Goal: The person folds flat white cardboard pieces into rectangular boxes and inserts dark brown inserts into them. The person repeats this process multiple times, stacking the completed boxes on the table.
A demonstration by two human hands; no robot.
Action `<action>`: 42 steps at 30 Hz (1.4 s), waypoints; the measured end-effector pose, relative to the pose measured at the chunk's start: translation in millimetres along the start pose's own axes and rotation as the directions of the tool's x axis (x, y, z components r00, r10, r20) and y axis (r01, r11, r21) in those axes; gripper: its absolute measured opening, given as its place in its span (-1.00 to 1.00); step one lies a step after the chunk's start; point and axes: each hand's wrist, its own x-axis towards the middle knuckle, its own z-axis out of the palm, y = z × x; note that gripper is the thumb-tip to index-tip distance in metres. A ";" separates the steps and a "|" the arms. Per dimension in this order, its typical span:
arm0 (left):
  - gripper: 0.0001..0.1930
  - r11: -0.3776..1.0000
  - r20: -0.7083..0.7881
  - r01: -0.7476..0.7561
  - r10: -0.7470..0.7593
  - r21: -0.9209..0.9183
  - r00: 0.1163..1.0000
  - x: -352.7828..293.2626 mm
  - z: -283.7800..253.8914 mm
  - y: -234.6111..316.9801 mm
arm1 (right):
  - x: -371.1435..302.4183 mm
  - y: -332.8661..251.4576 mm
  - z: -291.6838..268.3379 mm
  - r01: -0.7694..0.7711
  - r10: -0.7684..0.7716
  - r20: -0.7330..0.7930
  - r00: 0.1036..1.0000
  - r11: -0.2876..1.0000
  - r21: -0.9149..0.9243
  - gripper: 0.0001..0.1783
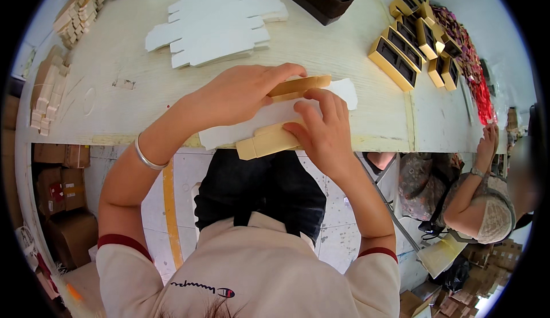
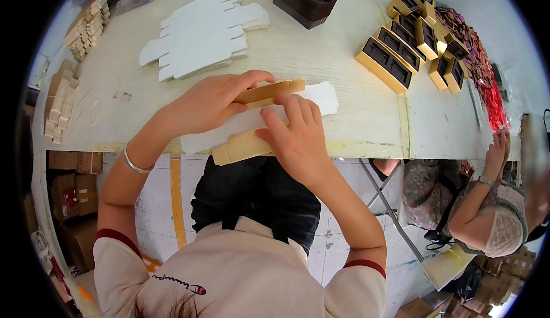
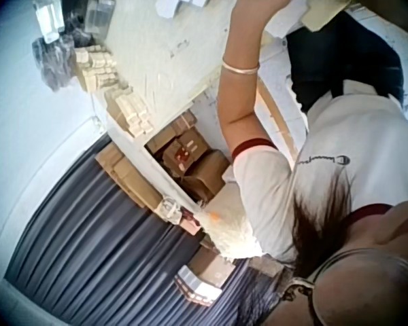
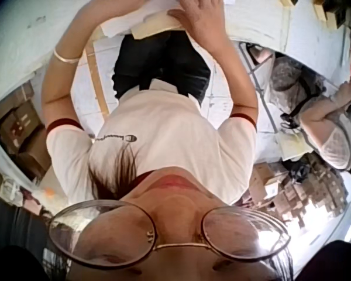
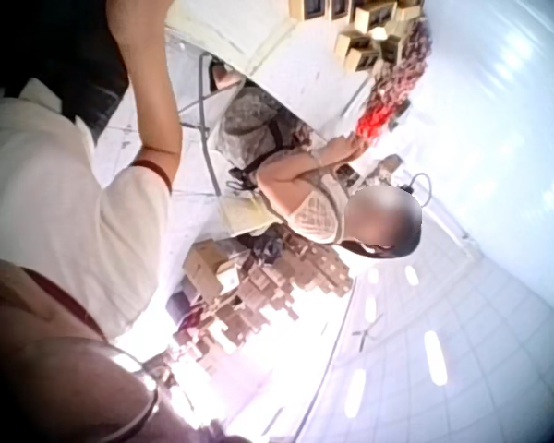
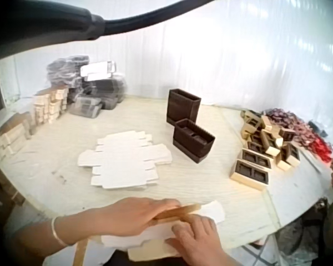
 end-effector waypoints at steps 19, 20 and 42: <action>-0.46 0.969 -0.028 -0.245 0.245 -0.017 0.969 -14.8 1.7 -8.7 | 28.7 5.3 -13.3 -0.119 -0.060 0.499 0.864 0.940 0.319 -0.88; -0.44 0.967 -0.030 -0.253 0.253 0.003 0.967 -20.5 -1.0 -7.8 | 27.3 9.2 -14.5 -0.050 -0.101 0.461 0.882 0.952 0.303 -0.86; -0.46 0.955 0.139 -0.202 0.234 -0.215 0.962 -66.0 8.6 7.1 | -15.6 10.4 -35.2 -0.128 -0.142 0.436 0.889 0.836 0.533 -0.66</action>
